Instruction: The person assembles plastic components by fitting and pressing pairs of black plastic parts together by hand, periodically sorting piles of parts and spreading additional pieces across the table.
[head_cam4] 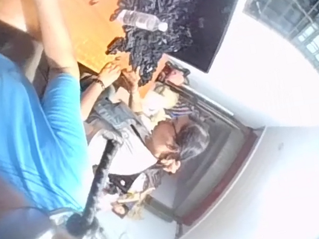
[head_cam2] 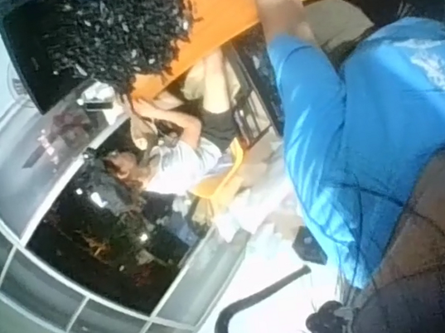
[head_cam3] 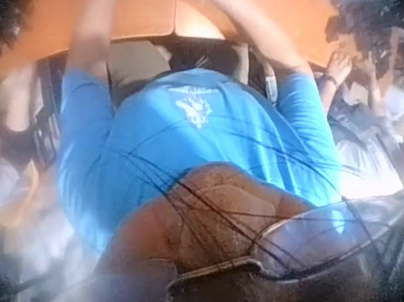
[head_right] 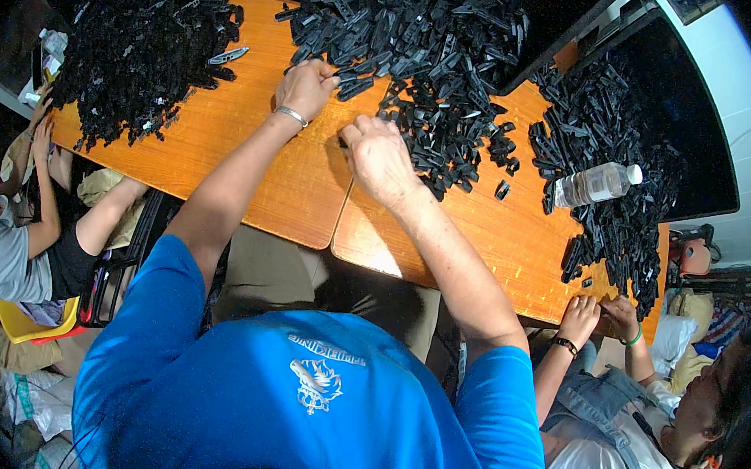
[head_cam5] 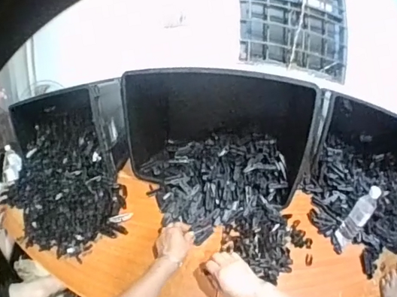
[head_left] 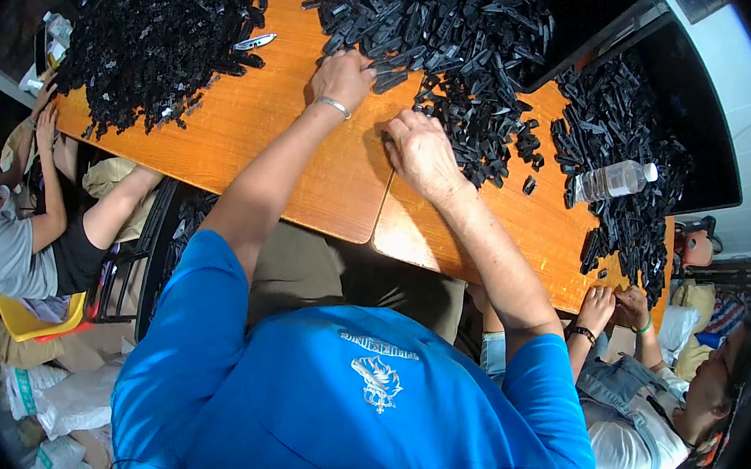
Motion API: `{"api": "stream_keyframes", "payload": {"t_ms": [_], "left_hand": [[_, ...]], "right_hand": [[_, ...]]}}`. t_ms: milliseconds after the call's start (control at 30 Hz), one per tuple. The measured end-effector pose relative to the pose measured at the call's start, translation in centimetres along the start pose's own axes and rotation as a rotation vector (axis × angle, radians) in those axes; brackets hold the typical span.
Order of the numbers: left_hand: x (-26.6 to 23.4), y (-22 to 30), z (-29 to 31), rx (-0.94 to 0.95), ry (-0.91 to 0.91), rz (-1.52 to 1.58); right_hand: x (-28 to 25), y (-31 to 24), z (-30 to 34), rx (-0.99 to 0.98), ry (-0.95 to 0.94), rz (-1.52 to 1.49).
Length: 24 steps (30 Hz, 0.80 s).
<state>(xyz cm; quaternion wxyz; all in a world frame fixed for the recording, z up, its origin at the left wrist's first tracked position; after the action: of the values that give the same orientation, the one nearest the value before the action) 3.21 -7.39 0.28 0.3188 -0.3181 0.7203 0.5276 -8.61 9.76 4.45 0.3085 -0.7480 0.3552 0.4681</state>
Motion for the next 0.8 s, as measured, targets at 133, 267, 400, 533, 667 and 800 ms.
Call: {"api": "stream_keyframes", "payload": {"t_ms": [133, 267, 400, 533, 667, 800], "left_hand": [[-0.6, -0.9, 1.2, -0.156, -0.212, 0.179], [-2.2, -2.3, 3.9, -0.061, -0.221, 0.176], [-4.3, -3.4, 8.5, 0.12, -0.217, 0.251], [-6.8, -4.5, 12.8, 0.218, -0.213, 0.268], [-7.8, -5.3, 14.4, 0.223, -0.207, 0.274], [-7.7, -5.8, 14.5, 0.2, -0.186, 0.264]], "right_hand": [[-0.2, -2.9, 0.2, -0.046, -0.022, -0.096], [0.8, -5.1, 1.0, 0.028, -0.161, -0.191], [1.8, -4.1, 1.7, 0.047, -0.196, -0.161], [1.1, -4.7, 1.5, -0.01, -0.228, -0.011], [1.1, -3.3, 1.0, 0.04, -0.174, -0.069], [1.7, -2.8, 0.2, 0.135, 0.068, -0.215]]}}
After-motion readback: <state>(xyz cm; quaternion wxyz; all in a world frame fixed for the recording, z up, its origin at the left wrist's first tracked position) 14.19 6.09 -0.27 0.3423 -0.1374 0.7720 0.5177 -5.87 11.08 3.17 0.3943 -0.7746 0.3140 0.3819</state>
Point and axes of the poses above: each hand's wrist, its own z-axis away from the middle knuckle, its own x-axis out of the palm, y = z × x, the point moved 5 cm from there along -z, towards the middle knuckle, and after that the axes turned 10 degrees about -x, right-handed, at the moved point
